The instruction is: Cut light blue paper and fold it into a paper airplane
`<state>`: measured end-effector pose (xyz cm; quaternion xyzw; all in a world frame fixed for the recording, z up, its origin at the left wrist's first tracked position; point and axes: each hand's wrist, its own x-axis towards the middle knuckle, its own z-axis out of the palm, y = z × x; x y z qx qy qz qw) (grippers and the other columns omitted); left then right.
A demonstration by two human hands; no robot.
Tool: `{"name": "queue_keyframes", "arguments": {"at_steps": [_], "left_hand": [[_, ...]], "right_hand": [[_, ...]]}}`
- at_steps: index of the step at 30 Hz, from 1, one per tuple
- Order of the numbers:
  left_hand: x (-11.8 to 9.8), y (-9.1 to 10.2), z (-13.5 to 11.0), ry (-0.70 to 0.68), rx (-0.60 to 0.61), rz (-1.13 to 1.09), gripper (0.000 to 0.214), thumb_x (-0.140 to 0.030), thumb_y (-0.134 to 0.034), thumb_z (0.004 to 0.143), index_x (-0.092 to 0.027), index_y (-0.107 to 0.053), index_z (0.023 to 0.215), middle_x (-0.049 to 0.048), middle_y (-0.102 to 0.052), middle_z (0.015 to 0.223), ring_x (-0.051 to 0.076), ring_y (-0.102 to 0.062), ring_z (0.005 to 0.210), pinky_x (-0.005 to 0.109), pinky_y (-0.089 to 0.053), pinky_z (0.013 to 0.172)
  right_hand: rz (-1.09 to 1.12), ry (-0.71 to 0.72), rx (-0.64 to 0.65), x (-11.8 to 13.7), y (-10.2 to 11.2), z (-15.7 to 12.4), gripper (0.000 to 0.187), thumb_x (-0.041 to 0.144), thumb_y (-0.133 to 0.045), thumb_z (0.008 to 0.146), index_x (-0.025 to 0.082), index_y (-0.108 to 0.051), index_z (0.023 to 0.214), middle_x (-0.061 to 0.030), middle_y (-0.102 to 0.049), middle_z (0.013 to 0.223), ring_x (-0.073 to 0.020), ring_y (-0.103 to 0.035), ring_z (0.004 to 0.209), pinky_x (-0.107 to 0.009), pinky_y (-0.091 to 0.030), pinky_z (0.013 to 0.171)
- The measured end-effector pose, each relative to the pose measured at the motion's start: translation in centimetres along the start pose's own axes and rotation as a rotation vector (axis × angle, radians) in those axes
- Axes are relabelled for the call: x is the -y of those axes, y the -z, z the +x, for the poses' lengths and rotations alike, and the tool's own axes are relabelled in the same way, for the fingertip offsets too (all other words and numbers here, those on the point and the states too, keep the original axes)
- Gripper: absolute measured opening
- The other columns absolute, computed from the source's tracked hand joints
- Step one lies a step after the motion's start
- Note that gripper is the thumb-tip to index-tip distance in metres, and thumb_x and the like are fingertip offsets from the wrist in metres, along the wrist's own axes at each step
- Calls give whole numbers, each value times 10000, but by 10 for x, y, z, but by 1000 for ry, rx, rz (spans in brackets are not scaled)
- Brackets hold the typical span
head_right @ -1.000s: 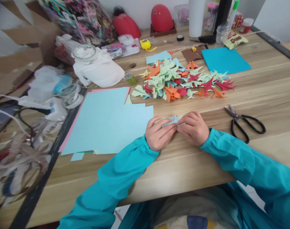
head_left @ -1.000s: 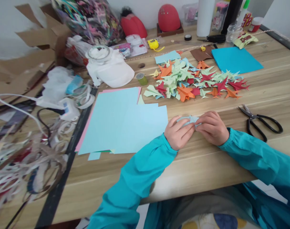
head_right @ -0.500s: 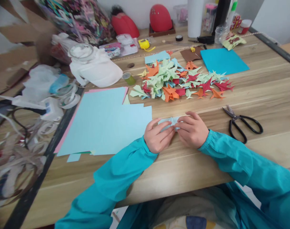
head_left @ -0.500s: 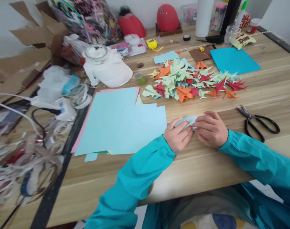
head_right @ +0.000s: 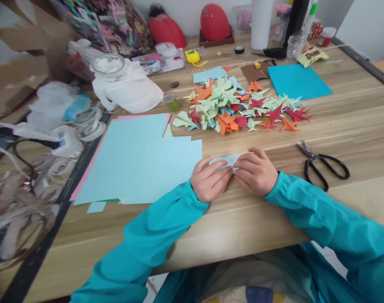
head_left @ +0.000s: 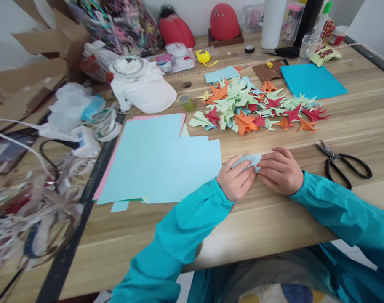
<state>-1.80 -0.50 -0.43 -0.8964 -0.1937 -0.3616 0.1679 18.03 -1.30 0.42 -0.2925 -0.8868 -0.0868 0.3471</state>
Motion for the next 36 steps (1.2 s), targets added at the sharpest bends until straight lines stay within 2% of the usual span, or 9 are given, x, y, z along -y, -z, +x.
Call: {"name": "queue_keyframes", "arguments": {"at_steps": [4,7,9,16,25,30,36], "left_hand": [[1,0,1,86,-23,1,116,-144,-570,800,-195,-636,880,27,-710,950,202,-615,993,448,-398,946],[5,2,1,185,-58,11,61,-189,-606,777,-186,-630,833,61,-681,1060,233,-597,1018,480,-383,939],[7,3,1,207,-65,-5,43,-196,-619,766,-185,-628,806,65,-680,1061,237,-598,1009,480,-388,927],[1,-1,1,138,-44,-90,96,-132,-595,782,-206,-630,832,-6,-706,986,171,-619,958,411,-395,942],[-3,-3,3,104,-21,-71,118,-110,-574,786,-185,-635,854,1,-703,988,151,-624,937,381,-378,972],[-3,-1,5,69,-12,-66,100,-98,-554,793,-172,-622,792,6,-699,1004,153,-621,937,390,-370,976],[-1,-2,5,56,-36,-57,93,-102,-575,781,-174,-616,822,0,-701,1001,165,-627,920,411,-382,962]], "right_hand": [[-60,5,-24,-1,-3,-2,106,124,-582,776,214,-594,721,2,-710,889,-165,-611,869,-394,-420,867],[-79,-16,-56,-4,0,-2,106,133,-580,784,221,-604,729,10,-710,858,-158,-614,865,-387,-416,872],[-83,-11,-64,-5,1,-2,103,129,-583,781,217,-607,735,15,-712,849,-155,-617,863,-386,-413,876],[-76,30,-52,-1,-3,-1,79,122,-592,778,194,-612,755,4,-713,844,-154,-614,849,-369,-429,851],[-54,52,-53,2,-5,-1,111,92,-557,794,185,-616,778,8,-706,789,-139,-608,827,-363,-429,871],[-57,37,-31,1,-3,-1,106,97,-569,757,193,-596,723,20,-702,770,-150,-613,855,-381,-412,893],[-37,40,-34,0,1,0,90,117,-564,748,199,-596,730,11,-703,774,-161,-619,859,-394,-411,890]]}}
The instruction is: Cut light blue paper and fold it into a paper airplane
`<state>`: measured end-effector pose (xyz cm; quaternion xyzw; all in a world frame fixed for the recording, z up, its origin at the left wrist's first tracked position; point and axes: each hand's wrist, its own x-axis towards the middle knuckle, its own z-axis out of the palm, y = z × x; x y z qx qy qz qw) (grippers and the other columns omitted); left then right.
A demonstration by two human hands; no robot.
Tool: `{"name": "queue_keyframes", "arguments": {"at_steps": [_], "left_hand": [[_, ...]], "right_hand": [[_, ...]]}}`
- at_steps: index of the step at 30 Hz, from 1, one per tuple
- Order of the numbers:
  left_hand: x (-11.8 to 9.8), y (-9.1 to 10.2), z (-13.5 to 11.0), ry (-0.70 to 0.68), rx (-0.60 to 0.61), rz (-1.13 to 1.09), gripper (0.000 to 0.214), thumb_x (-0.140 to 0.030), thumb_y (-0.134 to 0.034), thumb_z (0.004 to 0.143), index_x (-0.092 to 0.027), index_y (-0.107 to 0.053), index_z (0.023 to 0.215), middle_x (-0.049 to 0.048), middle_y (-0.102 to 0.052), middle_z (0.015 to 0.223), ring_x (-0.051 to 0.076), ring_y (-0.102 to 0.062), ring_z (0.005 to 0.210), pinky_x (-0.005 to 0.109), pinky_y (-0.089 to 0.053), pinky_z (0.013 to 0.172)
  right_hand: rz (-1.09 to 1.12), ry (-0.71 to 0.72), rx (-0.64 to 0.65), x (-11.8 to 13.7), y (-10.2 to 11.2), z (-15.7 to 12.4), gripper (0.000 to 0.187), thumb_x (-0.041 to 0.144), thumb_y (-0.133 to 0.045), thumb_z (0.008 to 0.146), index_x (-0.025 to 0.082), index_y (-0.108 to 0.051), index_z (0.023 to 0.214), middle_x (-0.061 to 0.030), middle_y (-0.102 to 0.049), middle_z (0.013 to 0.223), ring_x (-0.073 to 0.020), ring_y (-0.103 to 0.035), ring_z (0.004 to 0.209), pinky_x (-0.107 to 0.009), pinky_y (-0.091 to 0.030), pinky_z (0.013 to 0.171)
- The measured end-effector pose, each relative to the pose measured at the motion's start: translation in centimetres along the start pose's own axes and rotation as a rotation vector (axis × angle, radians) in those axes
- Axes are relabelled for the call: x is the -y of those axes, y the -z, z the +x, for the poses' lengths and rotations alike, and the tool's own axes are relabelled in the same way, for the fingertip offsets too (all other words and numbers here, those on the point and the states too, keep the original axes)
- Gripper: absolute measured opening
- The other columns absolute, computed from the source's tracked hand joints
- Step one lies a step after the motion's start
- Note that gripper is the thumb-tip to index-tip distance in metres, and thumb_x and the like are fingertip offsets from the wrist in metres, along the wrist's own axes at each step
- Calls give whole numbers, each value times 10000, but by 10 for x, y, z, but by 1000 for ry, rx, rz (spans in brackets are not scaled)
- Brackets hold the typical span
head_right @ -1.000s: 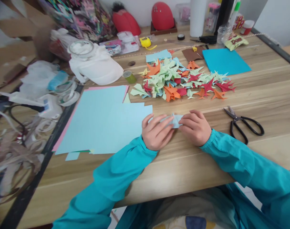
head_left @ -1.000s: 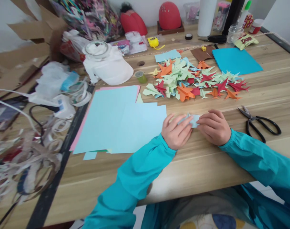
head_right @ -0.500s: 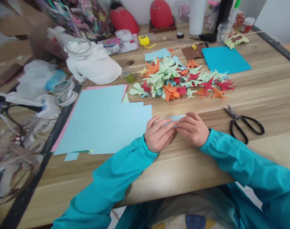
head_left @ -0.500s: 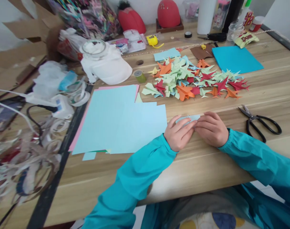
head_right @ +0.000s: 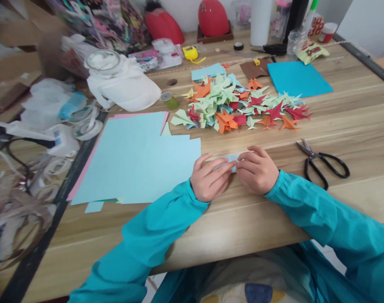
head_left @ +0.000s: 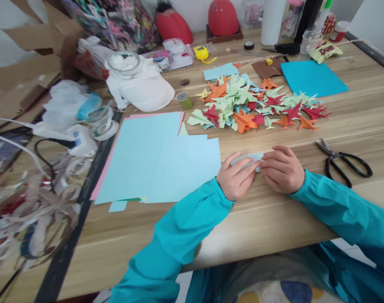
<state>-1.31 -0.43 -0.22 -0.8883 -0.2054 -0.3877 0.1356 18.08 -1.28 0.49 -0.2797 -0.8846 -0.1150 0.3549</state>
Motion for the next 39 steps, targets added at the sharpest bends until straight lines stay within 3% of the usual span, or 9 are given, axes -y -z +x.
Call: {"name": "queue_keyframes", "arguments": {"at_steps": [6,12,18,22,39], "left_hand": [[3,3,-1,5,32,-37,123,-114,-536,801,-186,-620,854,26,-691,1036,177,-621,946,435,-395,944],[8,6,-4,145,23,-57,80,-147,-560,789,-183,-617,833,68,-689,1039,198,-618,957,457,-398,930],[5,3,-4,88,36,-71,117,-115,-553,798,-200,-628,829,19,-701,1005,164,-619,936,423,-415,927],[2,2,-2,53,53,-69,108,-119,-558,795,-191,-634,822,22,-696,1016,164,-616,943,412,-426,922],[1,6,1,8,89,-105,97,-128,-552,769,-175,-610,707,30,-692,1034,192,-624,926,448,-432,911]], "right_hand": [[33,-6,9,-1,1,-1,96,117,-545,757,198,-592,737,8,-703,779,-158,-621,860,-398,-405,893],[25,-36,-25,-5,3,-1,76,127,-570,754,192,-591,720,5,-698,746,-166,-626,819,-395,-421,855],[41,-6,36,-4,0,-1,75,184,-564,801,196,-624,843,-15,-701,822,-163,-611,854,-371,-435,837],[30,63,35,-1,-3,-2,119,110,-534,808,183,-626,825,-10,-698,812,-151,-596,845,-353,-442,838],[-47,116,59,4,6,2,180,111,-471,849,196,-624,811,11,-690,807,-153,-564,843,-390,-410,856]]}}
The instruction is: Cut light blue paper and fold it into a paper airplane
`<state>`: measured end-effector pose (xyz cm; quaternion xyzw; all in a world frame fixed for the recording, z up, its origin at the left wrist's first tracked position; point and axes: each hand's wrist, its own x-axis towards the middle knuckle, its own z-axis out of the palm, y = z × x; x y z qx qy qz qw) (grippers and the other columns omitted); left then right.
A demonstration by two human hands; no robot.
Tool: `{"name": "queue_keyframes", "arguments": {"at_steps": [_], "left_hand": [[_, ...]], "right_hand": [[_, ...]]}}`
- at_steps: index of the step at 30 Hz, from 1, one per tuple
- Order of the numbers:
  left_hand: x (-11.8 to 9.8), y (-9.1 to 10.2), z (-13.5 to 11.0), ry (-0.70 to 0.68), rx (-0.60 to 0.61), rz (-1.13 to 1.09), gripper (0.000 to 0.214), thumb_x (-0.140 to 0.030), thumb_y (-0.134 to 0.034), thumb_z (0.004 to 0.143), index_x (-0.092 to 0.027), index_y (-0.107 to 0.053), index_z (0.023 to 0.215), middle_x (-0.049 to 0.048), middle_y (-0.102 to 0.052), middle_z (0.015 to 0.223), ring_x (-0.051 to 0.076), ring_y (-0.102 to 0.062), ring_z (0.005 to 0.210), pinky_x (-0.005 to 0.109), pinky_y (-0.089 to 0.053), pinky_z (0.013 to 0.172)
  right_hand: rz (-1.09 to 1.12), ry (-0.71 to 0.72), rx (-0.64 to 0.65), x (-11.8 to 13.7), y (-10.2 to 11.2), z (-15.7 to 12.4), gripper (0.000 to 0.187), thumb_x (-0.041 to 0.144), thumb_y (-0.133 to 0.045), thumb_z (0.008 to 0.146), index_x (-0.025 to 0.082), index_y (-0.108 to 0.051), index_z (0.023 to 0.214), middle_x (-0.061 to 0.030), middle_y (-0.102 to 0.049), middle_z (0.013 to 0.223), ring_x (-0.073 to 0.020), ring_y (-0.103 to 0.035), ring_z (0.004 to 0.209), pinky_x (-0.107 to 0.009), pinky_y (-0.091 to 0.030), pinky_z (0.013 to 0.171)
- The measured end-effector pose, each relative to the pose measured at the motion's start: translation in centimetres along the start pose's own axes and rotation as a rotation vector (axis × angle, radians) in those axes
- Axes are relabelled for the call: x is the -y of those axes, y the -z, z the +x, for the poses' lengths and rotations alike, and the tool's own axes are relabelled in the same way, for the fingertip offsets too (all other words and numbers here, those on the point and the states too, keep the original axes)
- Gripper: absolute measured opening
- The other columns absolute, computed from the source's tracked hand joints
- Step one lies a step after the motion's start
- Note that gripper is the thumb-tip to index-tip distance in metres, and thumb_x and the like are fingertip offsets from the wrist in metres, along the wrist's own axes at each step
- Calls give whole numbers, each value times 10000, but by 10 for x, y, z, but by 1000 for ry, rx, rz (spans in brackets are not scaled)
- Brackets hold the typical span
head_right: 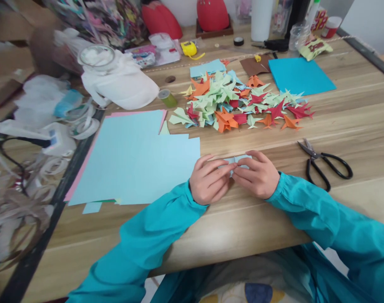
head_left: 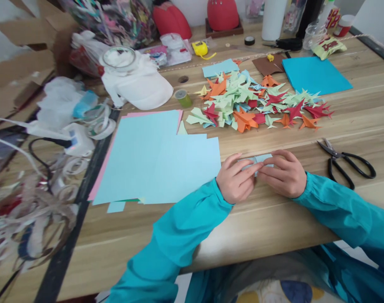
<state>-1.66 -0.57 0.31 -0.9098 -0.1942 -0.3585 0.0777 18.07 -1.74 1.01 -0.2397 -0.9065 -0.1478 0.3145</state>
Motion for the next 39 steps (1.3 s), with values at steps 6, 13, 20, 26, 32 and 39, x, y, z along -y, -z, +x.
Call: {"name": "queue_keyframes", "arguments": {"at_steps": [6,13,20,26,32,39], "left_hand": [[2,1,-3,39,-17,-33,110,-90,-532,768,-167,-606,794,51,-689,1039,178,-620,925,432,-409,929],[5,2,-6,98,-25,-28,133,-96,-506,780,-182,-603,810,51,-692,1032,174,-627,904,434,-419,913],[5,-1,-3,96,-56,3,76,-129,-539,761,-168,-601,783,88,-680,1056,211,-621,923,449,-431,884],[1,-2,0,46,-54,2,110,-120,-547,800,-180,-612,866,56,-688,1037,182,-617,932,400,-449,875],[-1,2,-2,380,-215,-170,120,-159,-545,824,-166,-638,900,111,-630,1048,161,-603,825,322,-513,690],[-8,-15,0,895,-355,-783,151,-288,-630,773,-140,-653,795,60,-620,863,137,-622,708,248,-547,556]], "right_hand": [[-2,-41,-26,-3,0,-3,150,116,-500,832,207,-616,805,16,-704,833,-141,-594,841,-381,-412,857],[22,-100,-54,-10,-2,-6,152,139,-531,832,242,-635,875,21,-713,845,-133,-602,859,-357,-414,852],[-19,-68,-72,-8,-1,-3,145,121,-517,833,213,-629,824,20,-696,745,-131,-580,763,-354,-418,823],[25,-75,-50,-3,-3,-5,134,161,-521,850,229,-635,866,15,-699,802,-126,-592,796,-349,-416,861],[232,-495,-153,-6,-11,-8,542,401,-642,760,161,-481,1219,-151,-624,1072,-247,-585,968,-410,-483,815],[1077,-956,-173,-1,-20,-7,324,407,-651,749,170,-632,969,-55,-690,816,-185,-654,745,-314,-557,648]]}}
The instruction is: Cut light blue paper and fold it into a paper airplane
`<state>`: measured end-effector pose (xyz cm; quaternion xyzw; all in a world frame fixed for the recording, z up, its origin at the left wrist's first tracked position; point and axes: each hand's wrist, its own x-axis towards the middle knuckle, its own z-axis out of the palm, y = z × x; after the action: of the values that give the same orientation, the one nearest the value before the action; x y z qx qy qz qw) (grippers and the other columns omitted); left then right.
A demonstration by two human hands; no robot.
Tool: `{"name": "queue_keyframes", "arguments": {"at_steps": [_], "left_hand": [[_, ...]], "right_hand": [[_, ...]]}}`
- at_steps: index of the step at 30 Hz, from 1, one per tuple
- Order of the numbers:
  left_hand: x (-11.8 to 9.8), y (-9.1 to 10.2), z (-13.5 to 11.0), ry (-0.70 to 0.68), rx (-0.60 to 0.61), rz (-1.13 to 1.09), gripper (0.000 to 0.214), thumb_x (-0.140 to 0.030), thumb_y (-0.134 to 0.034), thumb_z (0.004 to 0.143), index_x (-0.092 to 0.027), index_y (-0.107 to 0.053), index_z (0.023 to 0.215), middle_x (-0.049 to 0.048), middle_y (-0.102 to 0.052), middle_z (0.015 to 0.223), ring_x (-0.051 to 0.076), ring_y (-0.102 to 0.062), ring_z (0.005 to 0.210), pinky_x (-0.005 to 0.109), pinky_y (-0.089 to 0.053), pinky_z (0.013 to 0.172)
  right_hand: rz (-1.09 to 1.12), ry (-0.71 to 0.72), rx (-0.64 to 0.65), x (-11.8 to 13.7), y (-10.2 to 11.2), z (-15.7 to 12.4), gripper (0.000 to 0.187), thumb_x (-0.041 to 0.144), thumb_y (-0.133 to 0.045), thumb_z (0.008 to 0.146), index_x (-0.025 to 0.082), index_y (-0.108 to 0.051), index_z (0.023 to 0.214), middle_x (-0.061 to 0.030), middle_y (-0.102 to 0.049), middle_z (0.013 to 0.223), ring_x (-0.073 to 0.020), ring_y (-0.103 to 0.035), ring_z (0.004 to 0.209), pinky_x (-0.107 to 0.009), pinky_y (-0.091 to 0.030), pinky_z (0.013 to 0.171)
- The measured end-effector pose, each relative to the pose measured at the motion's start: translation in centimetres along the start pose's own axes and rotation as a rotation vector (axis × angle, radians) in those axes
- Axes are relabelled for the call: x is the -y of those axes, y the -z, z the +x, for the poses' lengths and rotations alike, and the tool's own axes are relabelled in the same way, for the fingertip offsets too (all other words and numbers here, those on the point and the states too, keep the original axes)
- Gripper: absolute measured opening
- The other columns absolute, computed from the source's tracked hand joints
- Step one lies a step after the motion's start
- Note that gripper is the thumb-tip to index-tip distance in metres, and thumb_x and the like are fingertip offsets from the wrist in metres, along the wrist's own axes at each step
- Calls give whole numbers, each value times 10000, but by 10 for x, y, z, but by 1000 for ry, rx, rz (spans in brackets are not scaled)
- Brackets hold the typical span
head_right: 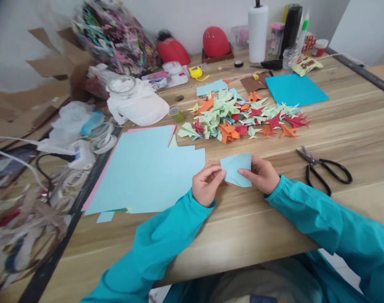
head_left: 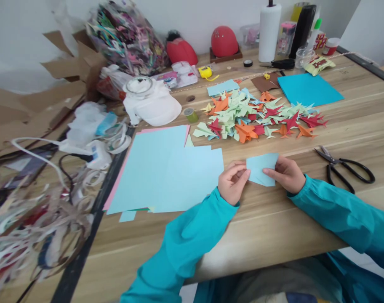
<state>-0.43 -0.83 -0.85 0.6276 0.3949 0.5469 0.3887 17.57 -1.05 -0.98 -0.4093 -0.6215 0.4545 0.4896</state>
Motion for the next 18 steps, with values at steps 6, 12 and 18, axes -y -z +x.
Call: {"name": "queue_keyframes", "arguments": {"at_steps": [6,12,18], "left_hand": [[5,-1,-3,323,65,-241,254,-371,-683,706,-146,-670,826,43,-689,795,135,-624,531,276,-565,463],[6,0,1,438,4,-351,260,-348,-754,620,-143,-700,771,-9,-646,527,140,-586,401,267,-537,385],[0,0,4,512,9,-365,353,-362,-766,598,-100,-698,825,11,-634,495,152,-603,409,237,-513,363]], "right_hand": [[242,-222,26,6,1,1,297,383,-768,614,175,-703,816,-21,-702,705,-181,-650,661,-308,-555,609],[350,-251,23,11,2,4,289,353,-780,597,172,-704,809,-8,-692,665,-145,-627,583,-274,-526,585],[325,-288,-10,13,2,5,268,346,-770,594,155,-681,759,-1,-653,613,-137,-584,569,-262,-483,552]]}}
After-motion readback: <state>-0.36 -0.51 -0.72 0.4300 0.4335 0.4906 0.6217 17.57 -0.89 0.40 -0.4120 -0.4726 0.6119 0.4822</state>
